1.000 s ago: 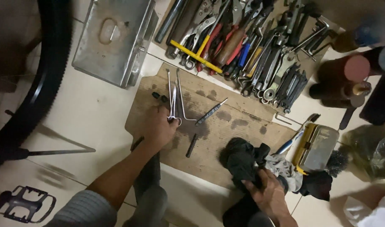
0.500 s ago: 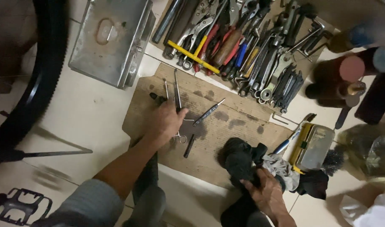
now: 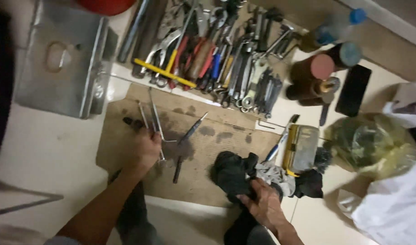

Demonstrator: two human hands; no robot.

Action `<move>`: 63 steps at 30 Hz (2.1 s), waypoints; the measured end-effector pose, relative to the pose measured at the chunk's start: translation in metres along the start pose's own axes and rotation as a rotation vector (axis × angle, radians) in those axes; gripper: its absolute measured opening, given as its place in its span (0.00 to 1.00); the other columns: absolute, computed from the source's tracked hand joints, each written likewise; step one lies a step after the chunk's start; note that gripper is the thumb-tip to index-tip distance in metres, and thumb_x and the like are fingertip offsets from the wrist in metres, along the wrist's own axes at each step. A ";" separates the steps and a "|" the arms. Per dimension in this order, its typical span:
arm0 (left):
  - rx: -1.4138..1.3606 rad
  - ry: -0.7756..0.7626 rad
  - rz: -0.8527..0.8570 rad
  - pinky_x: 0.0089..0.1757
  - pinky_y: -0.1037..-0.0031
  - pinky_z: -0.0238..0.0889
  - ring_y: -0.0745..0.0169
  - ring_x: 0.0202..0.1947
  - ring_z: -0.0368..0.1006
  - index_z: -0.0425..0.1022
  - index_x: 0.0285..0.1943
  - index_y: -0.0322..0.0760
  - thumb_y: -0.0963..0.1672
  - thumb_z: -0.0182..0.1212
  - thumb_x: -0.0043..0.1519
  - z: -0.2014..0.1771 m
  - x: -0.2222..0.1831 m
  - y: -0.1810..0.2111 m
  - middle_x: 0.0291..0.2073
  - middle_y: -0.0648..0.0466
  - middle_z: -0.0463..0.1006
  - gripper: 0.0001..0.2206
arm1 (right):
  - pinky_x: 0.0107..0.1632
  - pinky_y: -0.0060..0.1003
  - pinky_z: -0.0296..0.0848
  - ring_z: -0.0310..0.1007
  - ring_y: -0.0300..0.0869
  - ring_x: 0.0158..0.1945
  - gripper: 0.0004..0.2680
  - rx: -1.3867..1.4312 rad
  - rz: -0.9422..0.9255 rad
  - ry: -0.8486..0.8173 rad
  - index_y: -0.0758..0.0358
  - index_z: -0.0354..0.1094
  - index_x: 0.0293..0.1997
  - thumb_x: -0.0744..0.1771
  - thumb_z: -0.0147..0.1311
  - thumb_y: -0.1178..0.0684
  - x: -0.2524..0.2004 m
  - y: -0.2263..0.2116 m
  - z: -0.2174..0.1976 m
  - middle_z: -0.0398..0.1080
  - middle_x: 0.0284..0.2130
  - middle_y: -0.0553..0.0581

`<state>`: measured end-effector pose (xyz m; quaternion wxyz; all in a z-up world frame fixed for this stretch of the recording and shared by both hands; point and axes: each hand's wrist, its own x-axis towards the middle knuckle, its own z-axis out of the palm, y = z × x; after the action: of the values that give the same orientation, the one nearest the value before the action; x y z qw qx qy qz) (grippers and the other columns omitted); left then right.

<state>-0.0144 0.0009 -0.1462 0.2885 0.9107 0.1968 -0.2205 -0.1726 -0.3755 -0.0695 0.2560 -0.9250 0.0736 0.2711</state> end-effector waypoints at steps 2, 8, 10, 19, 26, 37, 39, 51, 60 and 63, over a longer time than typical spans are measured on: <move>0.097 -0.027 0.023 0.40 0.48 0.65 0.33 0.36 0.75 0.72 0.46 0.34 0.52 0.49 0.67 -0.007 -0.002 0.003 0.36 0.39 0.79 0.18 | 0.46 0.47 0.71 0.74 0.55 0.44 0.17 0.017 0.006 -0.011 0.57 0.70 0.42 0.61 0.63 0.36 0.000 -0.004 -0.004 0.72 0.39 0.57; 0.159 -0.206 -0.080 0.44 0.54 0.69 0.41 0.41 0.77 0.80 0.45 0.38 0.53 0.57 0.62 -0.029 -0.025 0.036 0.39 0.44 0.80 0.17 | 0.61 0.44 0.67 0.70 0.54 0.59 0.22 0.026 0.127 -0.081 0.58 0.70 0.54 0.61 0.65 0.37 0.001 -0.007 -0.004 0.71 0.54 0.58; 0.176 -0.232 -0.149 0.42 0.53 0.69 0.40 0.40 0.78 0.75 0.46 0.36 0.52 0.57 0.65 -0.021 -0.026 0.032 0.40 0.44 0.81 0.15 | 0.62 0.50 0.64 0.65 0.57 0.63 0.24 0.010 0.110 -0.112 0.58 0.67 0.59 0.62 0.62 0.34 0.001 -0.001 -0.002 0.66 0.60 0.60; 0.040 0.008 -0.017 0.44 0.53 0.67 0.42 0.40 0.76 0.74 0.45 0.39 0.51 0.64 0.62 -0.013 -0.035 0.007 0.36 0.48 0.81 0.14 | 0.52 0.51 0.68 0.70 0.56 0.53 0.19 0.045 0.048 -0.078 0.57 0.68 0.52 0.62 0.60 0.37 -0.002 -0.012 -0.010 0.71 0.48 0.57; -0.274 -0.064 -0.202 0.46 0.60 0.65 0.51 0.41 0.76 0.76 0.46 0.34 0.49 0.65 0.62 -0.027 -0.023 -0.001 0.38 0.49 0.81 0.14 | 0.48 0.49 0.69 0.72 0.55 0.49 0.16 0.028 0.035 -0.077 0.57 0.69 0.47 0.63 0.60 0.38 0.000 -0.014 -0.013 0.70 0.44 0.56; -0.146 -0.039 -0.222 0.40 0.62 0.64 0.53 0.33 0.77 0.83 0.32 0.39 0.52 0.60 0.57 -0.039 -0.024 0.010 0.27 0.54 0.83 0.15 | 0.58 0.48 0.69 0.70 0.57 0.57 0.23 0.027 0.065 -0.029 0.57 0.69 0.57 0.61 0.64 0.36 0.000 0.016 0.014 0.70 0.54 0.60; -0.120 -0.017 -0.226 0.39 0.60 0.64 0.50 0.34 0.76 0.80 0.32 0.36 0.53 0.57 0.58 -0.028 -0.029 0.011 0.27 0.52 0.81 0.18 | 0.58 0.48 0.69 0.70 0.57 0.58 0.24 0.024 0.078 -0.052 0.57 0.69 0.57 0.61 0.63 0.35 0.001 0.014 0.010 0.70 0.54 0.60; -0.056 -0.106 -0.148 0.38 0.57 0.67 0.45 0.34 0.79 0.78 0.35 0.38 0.55 0.58 0.61 -0.009 -0.022 0.040 0.30 0.50 0.83 0.19 | 0.46 0.44 0.70 0.73 0.50 0.46 0.13 0.026 0.089 -0.108 0.56 0.70 0.42 0.62 0.61 0.41 0.002 -0.012 -0.010 0.72 0.40 0.53; 0.009 -0.196 -0.069 0.37 0.55 0.66 0.43 0.32 0.75 0.72 0.40 0.38 0.49 0.55 0.60 -0.017 -0.023 0.043 0.32 0.45 0.79 0.11 | 0.49 0.36 0.67 0.70 0.44 0.43 0.11 0.387 0.274 0.101 0.58 0.71 0.43 0.63 0.63 0.45 -0.005 -0.015 -0.018 0.72 0.36 0.55; 0.087 -0.285 -0.123 0.38 0.58 0.68 0.46 0.34 0.77 0.75 0.45 0.41 0.50 0.54 0.62 -0.029 -0.028 0.050 0.35 0.47 0.82 0.12 | 0.49 0.43 0.69 0.73 0.52 0.45 0.18 0.127 0.068 0.148 0.57 0.65 0.50 0.63 0.59 0.38 -0.006 0.009 0.010 0.72 0.38 0.58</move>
<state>-0.0049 -0.0255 -0.0885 0.2596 0.8682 0.1993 -0.3730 -0.1849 -0.3781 -0.0776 0.2986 -0.9213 0.1405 0.2055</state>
